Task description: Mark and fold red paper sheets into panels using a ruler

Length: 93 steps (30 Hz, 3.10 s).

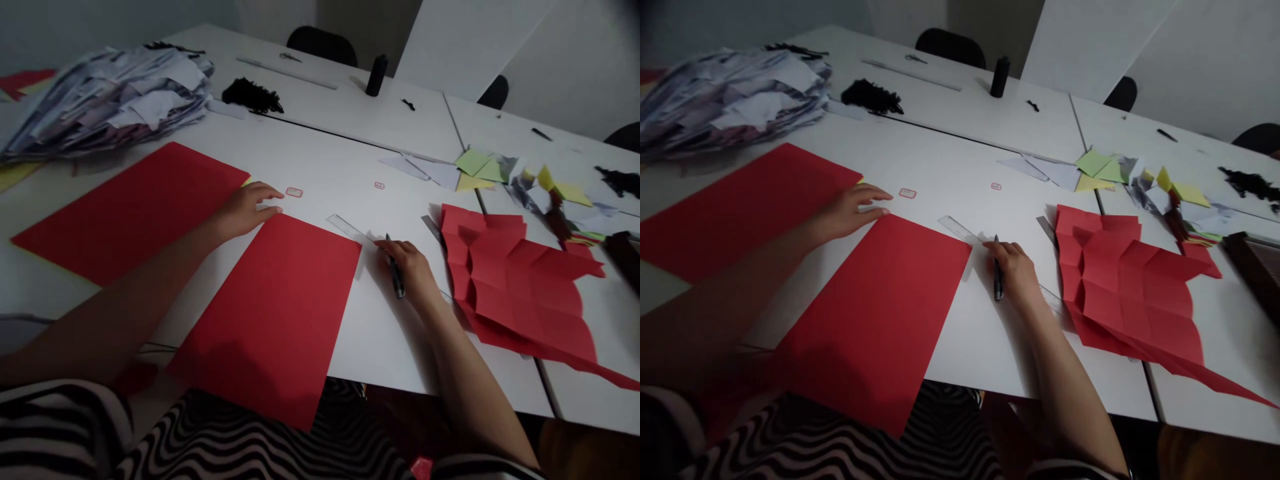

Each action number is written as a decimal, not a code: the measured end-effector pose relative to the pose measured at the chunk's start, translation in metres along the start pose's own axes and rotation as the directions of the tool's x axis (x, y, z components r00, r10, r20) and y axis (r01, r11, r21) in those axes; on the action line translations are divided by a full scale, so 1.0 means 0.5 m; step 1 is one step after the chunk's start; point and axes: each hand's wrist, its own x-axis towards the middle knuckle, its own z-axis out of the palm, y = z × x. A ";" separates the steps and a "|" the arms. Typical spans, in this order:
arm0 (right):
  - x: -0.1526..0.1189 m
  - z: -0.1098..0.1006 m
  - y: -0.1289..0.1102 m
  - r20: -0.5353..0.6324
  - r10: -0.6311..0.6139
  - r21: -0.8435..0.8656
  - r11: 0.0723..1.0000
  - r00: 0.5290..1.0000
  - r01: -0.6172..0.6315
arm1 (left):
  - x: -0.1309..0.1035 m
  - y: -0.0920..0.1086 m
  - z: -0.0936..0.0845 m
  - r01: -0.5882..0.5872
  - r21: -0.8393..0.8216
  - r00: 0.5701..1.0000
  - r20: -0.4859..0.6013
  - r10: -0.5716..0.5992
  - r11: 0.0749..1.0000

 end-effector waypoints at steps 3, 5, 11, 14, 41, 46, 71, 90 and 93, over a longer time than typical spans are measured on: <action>-0.003 0.002 0.008 -0.029 0.008 0.005 1.000 1.000 -0.008 | -0.022 -0.030 -0.013 -0.019 0.038 0.995 0.097 0.015 0.999; -0.006 0.002 0.014 -0.042 0.023 -0.003 1.000 0.999 -0.023 | -0.034 -0.038 -0.018 -0.056 0.094 0.984 0.172 0.039 0.994; -0.010 0.008 0.030 -0.106 0.124 -0.053 0.990 0.986 -0.131 | -0.045 -0.044 -0.027 -0.113 0.176 0.957 0.283 0.060 0.978; -0.009 0.011 0.031 -0.105 0.159 -0.066 0.984 0.982 -0.166 | -0.040 -0.052 -0.024 -0.126 0.209 0.956 0.287 0.063 0.970; 0.012 0.006 0.024 -0.111 0.210 -0.067 0.974 0.971 -0.218 | -0.011 -0.031 0.022 -0.100 0.146 0.971 0.231 0.065 0.984; 0.013 0.004 0.021 -0.087 0.244 -0.102 0.962 0.966 -0.253 | -0.014 -0.041 0.023 -0.080 0.180 0.979 0.198 0.043 0.980; 0.001 0.010 0.042 -0.202 0.298 0.032 0.954 0.933 -0.298 | -0.009 -0.044 -0.158 -0.089 -0.635 0.776 -0.527 -0.347 0.767; 0.008 -0.002 0.031 -0.033 0.262 -0.024 0.964 0.964 -0.263 | -0.011 -0.060 0.039 -0.100 0.345 0.994 0.077 0.079 0.933; 0.014 -0.007 0.024 -0.017 0.280 -0.036 0.959 0.960 -0.281 | -0.004 -0.063 0.034 -0.067 0.330 0.993 0.114 0.031 0.942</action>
